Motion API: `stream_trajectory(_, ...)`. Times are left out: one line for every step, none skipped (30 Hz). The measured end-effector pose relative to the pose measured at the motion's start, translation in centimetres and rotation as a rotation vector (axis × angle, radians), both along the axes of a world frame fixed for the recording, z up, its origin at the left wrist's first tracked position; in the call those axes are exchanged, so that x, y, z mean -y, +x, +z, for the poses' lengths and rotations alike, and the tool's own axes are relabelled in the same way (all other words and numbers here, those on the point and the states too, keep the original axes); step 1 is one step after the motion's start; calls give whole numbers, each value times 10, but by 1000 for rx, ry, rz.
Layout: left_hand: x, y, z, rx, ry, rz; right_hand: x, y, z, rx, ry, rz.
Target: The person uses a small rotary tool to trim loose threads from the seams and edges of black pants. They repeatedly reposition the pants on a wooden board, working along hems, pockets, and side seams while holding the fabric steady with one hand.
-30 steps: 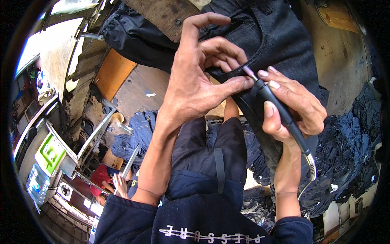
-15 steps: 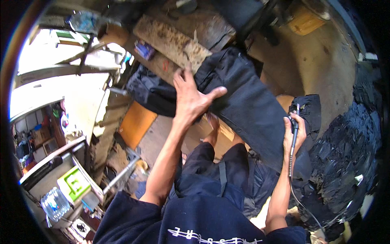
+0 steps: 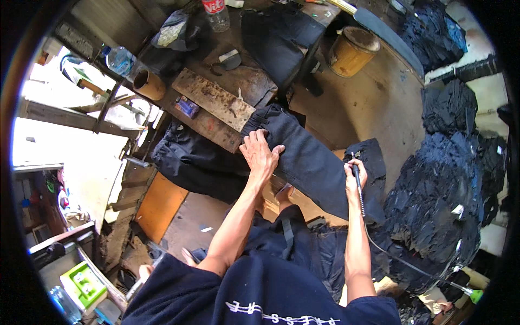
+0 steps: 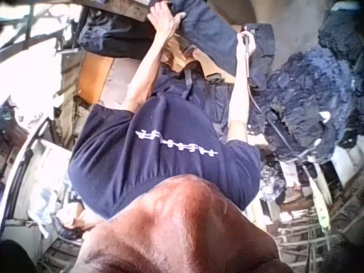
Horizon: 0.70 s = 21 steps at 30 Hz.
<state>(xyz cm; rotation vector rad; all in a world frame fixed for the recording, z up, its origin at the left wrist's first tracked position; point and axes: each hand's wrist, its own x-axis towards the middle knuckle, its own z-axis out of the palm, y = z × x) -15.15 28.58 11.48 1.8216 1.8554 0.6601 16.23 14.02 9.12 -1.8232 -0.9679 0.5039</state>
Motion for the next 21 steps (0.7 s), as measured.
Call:
stream_trajectory(2,-5,-4,55,88,-21,-2,-1,-3,28,-22,-12)
stream_trajectory(4,-9,-8,60,8,-38,-4,-2,-7,57,-35,-31)
stream_trajectory(5,-12,-10,82,-6,-66,-5,-3,-9,118,7,19)
stream_trajectory(6,-15,-11,82,23,-44,-5,-4,-11,172,18,14)
stream_trajectory(9,-12,-11,145,63,-76,-5,-6,-11,226,31,10)
stream_trajectory(9,-16,-11,166,73,-84,-6,-10,-11,277,-47,0)
stream_trajectory(9,-18,-12,181,-6,-121,-9,-16,-10,319,3,-8)
stream_trajectory(5,-26,-14,195,112,-122,-13,-24,-7,350,8,-19)
stream_trajectory(0,-34,-18,201,117,-153,-19,-35,-3,380,-8,-46)
stream_trajectory(-6,-48,-22,205,264,-106,-28,-48,1,319,-14,-72)
stream_trajectory(-14,-65,-29,148,358,-70,-41,-63,4,311,45,-15)
stream_trajectory(-26,-87,-35,94,431,-51,-57,-81,4,386,110,81)
stream_trajectory(-37,-106,-43,42,463,9,-74,-100,3,430,147,143)
stream_trajectory(-46,-117,-49,-45,519,48,-92,-118,-1,507,203,160)
stream_trajectory(-53,-124,-53,-129,543,116,-103,-130,-2,418,133,142)
stream_trajectory(-57,-122,-55,-103,505,215,-109,-134,-1,357,169,131)
stream_trajectory(-54,-115,-54,-81,513,306,-113,-132,0,305,181,129)
stream_trajectory(-41,-99,-53,42,485,487,-106,-123,1,233,169,160)
stream_trajectory(-29,-76,-48,151,529,633,-99,-109,3,169,170,210)
stream_trajectory(-7,-49,-41,371,447,763,-86,-86,7,198,144,248)
stream_trajectory(20,-22,-36,447,377,825,-76,-59,10,222,154,252)
